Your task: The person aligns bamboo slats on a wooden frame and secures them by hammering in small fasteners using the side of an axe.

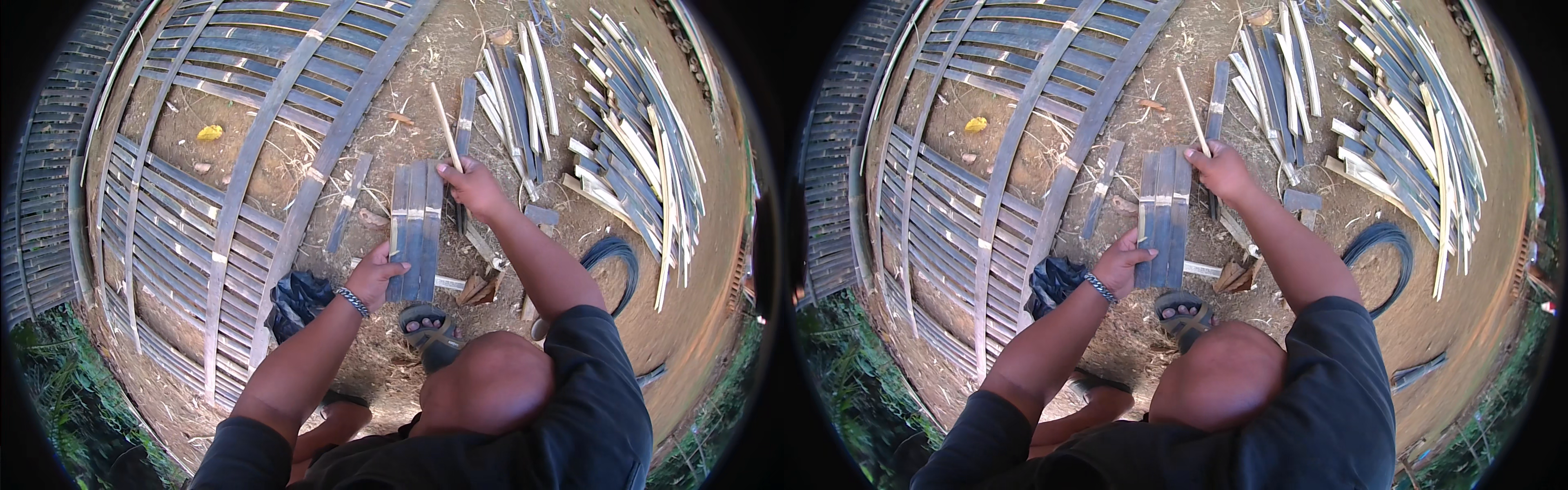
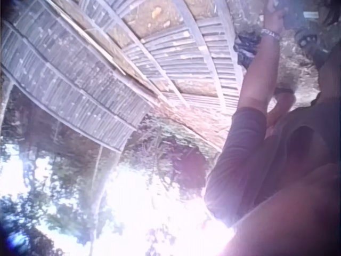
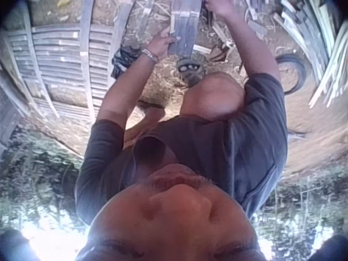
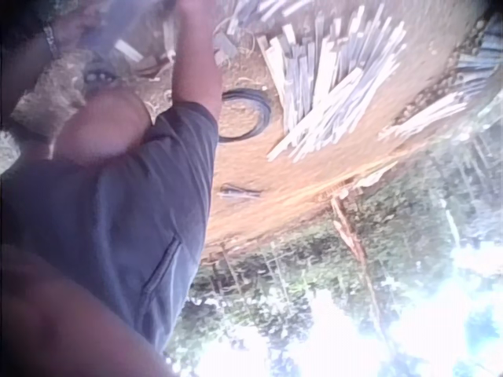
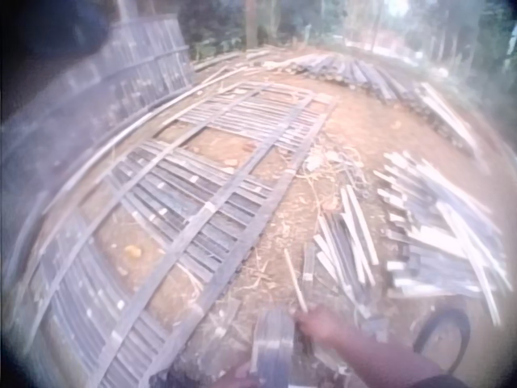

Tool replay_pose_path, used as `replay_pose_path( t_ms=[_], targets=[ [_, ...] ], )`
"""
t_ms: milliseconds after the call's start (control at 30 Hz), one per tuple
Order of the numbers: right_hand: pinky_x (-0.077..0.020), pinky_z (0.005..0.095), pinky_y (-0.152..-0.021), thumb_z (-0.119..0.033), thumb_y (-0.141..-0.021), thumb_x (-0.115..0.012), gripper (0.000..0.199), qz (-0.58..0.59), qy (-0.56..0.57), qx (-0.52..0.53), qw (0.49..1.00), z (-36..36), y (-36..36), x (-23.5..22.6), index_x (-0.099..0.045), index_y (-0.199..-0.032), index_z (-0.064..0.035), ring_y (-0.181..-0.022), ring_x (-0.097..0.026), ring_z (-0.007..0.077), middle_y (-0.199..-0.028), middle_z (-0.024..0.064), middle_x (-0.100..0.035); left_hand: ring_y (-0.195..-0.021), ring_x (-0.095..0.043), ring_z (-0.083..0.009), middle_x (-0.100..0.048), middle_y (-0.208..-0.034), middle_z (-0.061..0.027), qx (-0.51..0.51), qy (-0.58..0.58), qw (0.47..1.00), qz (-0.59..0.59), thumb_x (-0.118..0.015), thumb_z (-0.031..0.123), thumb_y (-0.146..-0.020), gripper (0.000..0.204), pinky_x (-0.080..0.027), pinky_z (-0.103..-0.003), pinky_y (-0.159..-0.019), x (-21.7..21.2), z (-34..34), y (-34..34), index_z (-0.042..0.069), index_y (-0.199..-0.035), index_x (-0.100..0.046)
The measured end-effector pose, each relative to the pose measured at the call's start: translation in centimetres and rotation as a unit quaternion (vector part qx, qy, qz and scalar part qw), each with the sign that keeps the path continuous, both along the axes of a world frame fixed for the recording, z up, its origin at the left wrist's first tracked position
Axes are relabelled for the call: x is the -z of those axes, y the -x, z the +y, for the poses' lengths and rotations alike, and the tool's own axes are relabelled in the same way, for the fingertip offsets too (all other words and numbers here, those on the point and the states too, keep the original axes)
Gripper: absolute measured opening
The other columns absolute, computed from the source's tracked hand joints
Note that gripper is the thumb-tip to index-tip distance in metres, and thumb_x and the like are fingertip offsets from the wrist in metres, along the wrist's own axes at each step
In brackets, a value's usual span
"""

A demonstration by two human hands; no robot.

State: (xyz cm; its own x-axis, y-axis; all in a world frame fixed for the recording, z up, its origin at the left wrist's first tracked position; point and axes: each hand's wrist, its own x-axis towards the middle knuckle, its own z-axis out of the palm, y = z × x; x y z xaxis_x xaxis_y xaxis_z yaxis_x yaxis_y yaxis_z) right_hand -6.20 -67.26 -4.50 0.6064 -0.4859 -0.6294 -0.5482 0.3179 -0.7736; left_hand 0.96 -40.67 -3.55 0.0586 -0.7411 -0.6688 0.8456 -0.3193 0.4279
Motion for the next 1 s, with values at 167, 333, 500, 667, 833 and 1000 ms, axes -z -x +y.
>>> replay_pose_path(
  t_ms=[167, 333, 500, 667, 833, 1000],
  targets=[
    [-0.0511, 0.0342, -0.065, -0.024, -0.094, -0.073, 0.051, 0.131, 0.233, -0.122, 0.956, 1.7, 0.2, -0.7, -0.057, -0.135, 0.0014, -0.067, -0.06, 0.0168, -0.086, 0.0084, -0.064, -0.112, -0.069, -0.0226, -0.067, -0.126, -0.0129, -0.034, -0.046, 0.998, 0.022, -0.052, -0.006, -0.096, 0.05, -0.059, -0.042, -0.093, 1.2, 0.5, 0.8, 0.004, -0.144, -0.046],
    [-0.0531, 0.0403, -0.084, -0.012, -0.086, -0.076, 0.064, 0.074, 0.328, -0.073, 0.939, 7.2, 4.1, -0.4, -0.05, -0.142, 0.0005, -0.092, -0.067, 0.0266, -0.106, 0.0181, -0.067, -0.107, -0.071, -0.0233, -0.069, -0.121, -0.0143, -0.04, -0.071, 0.996, -0.04, -0.05, -0.005, -0.098, 0.039, -0.06, -0.04, -0.089, 3.4, 1.0, 1.4, 0.002, -0.136, -0.05],
    [-0.0523, 0.0376, -0.091, -0.004, -0.085, -0.075, 0.067, 0.038, 0.267, -0.036, 0.962, 11.0, 7.3, 0.5, -0.044, -0.144, 0.0032, -0.104, -0.067, 0.0294, -0.115, 0.0215, -0.065, -0.099, -0.071, -0.0195, -0.071, -0.114, -0.0114, -0.021, -0.09, 0.986, -0.139, -0.053, -0.002, -0.1, 0.033, -0.058, -0.036, -0.086, 5.5, 1.8, 1.5, 0.002, -0.133, -0.051],
    [-0.0536, 0.0314, -0.092, 0.002, -0.089, -0.069, 0.061, -0.015, 0.005, 0.09, 0.996, 11.8, 8.3, 0.2, -0.042, -0.145, 0.0032, -0.105, -0.068, 0.0213, -0.112, 0.0121, -0.067, -0.096, -0.068, -0.0157, -0.071, -0.111, -0.0091, -0.003, -0.13, 0.976, -0.173, -0.057, 0.001, -0.1, 0.03, -0.056, -0.033, -0.082, 3.9, 0.6, 1.5, 0.001, -0.13, -0.054],
    [-0.0544, 0.0312, -0.09, 0.006, -0.09, -0.064, 0.055, -0.095, -0.254, 0.118, 0.955, 10.9, 10.0, -0.2, -0.045, -0.142, 0.0019, -0.1, -0.069, 0.018, -0.111, 0.0096, -0.068, -0.093, -0.066, -0.0129, -0.07, -0.11, -0.0077, 0.033, -0.181, 0.958, -0.219, -0.058, 0.001, -0.099, 0.028, -0.054, -0.03, -0.08, 3.3, 0.2, 1.6, 0.0, -0.126, -0.057],
    [-0.0556, 0.0304, -0.086, 0.007, -0.092, -0.061, 0.056, -0.012, -0.106, 0.037, 0.994, 9.6, 11.4, -3.5, -0.048, -0.146, -0.0023, -0.097, -0.067, 0.0182, -0.111, 0.0091, -0.063, -0.094, -0.066, -0.0154, -0.07, -0.111, -0.0087, 0.091, -0.175, 0.93, -0.311, -0.057, -0.001, -0.098, 0.035, -0.053, -0.031, -0.085, 4.8, 0.8, 2.0, -0.003, -0.132, -0.054]
  ],
)
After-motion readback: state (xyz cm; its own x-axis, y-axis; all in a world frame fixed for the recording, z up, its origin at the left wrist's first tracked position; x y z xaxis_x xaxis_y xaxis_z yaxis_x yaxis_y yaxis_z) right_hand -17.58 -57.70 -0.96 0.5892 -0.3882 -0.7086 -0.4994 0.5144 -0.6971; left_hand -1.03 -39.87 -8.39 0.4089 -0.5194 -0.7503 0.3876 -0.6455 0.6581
